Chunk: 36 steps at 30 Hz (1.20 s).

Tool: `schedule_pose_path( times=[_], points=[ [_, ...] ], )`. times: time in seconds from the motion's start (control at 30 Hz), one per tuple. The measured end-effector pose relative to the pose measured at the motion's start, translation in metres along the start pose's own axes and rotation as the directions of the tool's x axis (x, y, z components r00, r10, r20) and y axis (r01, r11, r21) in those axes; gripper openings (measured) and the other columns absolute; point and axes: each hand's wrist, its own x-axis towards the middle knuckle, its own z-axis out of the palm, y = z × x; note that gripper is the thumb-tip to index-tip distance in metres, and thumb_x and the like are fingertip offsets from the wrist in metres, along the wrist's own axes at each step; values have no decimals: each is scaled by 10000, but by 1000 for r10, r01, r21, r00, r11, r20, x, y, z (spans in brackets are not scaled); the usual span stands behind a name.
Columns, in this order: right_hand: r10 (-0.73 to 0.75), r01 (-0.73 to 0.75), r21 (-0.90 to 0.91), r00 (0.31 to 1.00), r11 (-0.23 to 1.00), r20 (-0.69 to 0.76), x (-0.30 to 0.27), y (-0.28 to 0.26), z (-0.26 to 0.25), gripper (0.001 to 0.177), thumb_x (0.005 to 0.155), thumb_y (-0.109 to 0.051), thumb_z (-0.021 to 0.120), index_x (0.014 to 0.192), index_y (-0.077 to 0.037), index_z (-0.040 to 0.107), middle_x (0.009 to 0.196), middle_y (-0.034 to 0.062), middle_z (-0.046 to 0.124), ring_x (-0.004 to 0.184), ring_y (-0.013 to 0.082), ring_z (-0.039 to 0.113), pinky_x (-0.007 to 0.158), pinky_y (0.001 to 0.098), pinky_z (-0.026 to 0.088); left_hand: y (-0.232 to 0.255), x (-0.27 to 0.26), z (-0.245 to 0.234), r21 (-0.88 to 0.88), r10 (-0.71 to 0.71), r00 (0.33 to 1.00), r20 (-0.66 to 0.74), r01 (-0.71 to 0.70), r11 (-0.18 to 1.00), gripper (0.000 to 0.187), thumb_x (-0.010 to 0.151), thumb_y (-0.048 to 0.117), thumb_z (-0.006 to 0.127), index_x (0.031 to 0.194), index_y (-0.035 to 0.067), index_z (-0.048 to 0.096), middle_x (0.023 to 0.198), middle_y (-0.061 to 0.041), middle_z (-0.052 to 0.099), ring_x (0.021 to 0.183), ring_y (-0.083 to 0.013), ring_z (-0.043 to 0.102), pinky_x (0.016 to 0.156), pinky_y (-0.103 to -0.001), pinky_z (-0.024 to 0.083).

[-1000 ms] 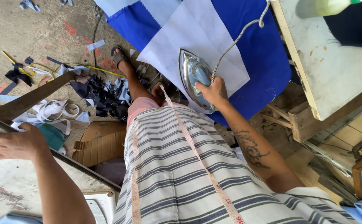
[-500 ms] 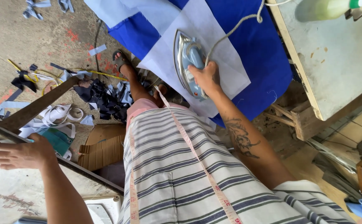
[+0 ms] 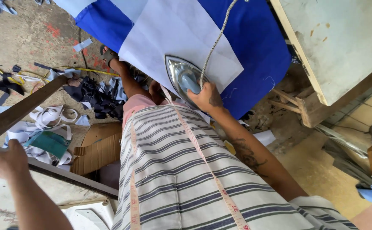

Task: The person places a white paper on a blue fabric and irons it using an electric iron. The person moves the iron back and forth over the paper and fabric, then sets the iron aside.

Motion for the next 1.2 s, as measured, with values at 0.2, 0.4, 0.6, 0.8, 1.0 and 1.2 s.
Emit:
schedule_pose_path(
  times=[0.2, 0.4, 0.6, 0.8, 1.0, 1.2],
  points=[
    [-93, 93, 24, 996, 995, 4, -8, 40, -31, 302, 884, -313, 822, 757, -85, 669, 671, 48, 703, 556, 237, 680, 509, 404, 552, 96, -121, 17, 48, 88, 996, -30, -87, 995, 864, 1375, 387, 772, 1779, -25, 129, 1759, -226, -68, 1692, -547, 94, 1362, -791, 124],
    [48, -53, -28, 987, 998, -154, 0, 82, -55, 483, 802, -401, 914, 813, 54, 755, 720, 240, 736, 753, 422, 783, 565, 505, 585, 99, -212, 153, 32, 596, 802, -24, -596, 803, 518, 899, 447, 750, 1304, 124, 751, 1299, -210, 613, 1195, -453, 645, 970, -566, 512],
    [28, -29, -6, 993, 1000, -116, 15, 104, -90, 425, 820, -333, 896, 823, 67, 750, 730, 247, 734, 761, 434, 775, 581, 477, 579, 94, -200, 87, -242, 422, 721, 550, -346, 907, 642, 1059, 574, 566, 1207, -6, 798, 1125, -339, 772, 1113, -566, 706, 994, -699, 519],
    [4, -3, 8, 986, 1000, -166, 31, 113, -117, 365, 819, -341, 918, 835, 1, 791, 728, 209, 730, 770, 412, 773, 591, 516, 551, 59, -154, 98, -217, 309, 796, 521, -227, 949, 452, 997, 620, 620, 1380, 411, 737, 1296, 18, 786, 1227, -277, 726, 1045, -470, 556],
    [-127, 122, -38, 977, 992, -173, 69, 117, -151, 340, 850, -300, 930, 797, -17, 749, 691, 174, 704, 670, 387, 737, 574, 409, 520, 129, -136, 54, -389, 480, 717, 505, -308, 868, 437, 1081, 401, 551, 1443, 207, 703, 1289, -185, 783, 1215, -491, 693, 1062, -617, 527],
    [-174, 151, -110, 954, 982, -245, 86, 35, -135, 374, 851, -326, 944, 790, -10, 754, 679, 216, 681, 663, 414, 727, 543, 437, 502, 235, -71, 1, -543, 727, 682, -74, -640, 545, 229, 1013, 175, 654, 1205, 159, 779, 1073, -170, 793, 1021, -480, 722, 907, -605, 579]
  ],
)
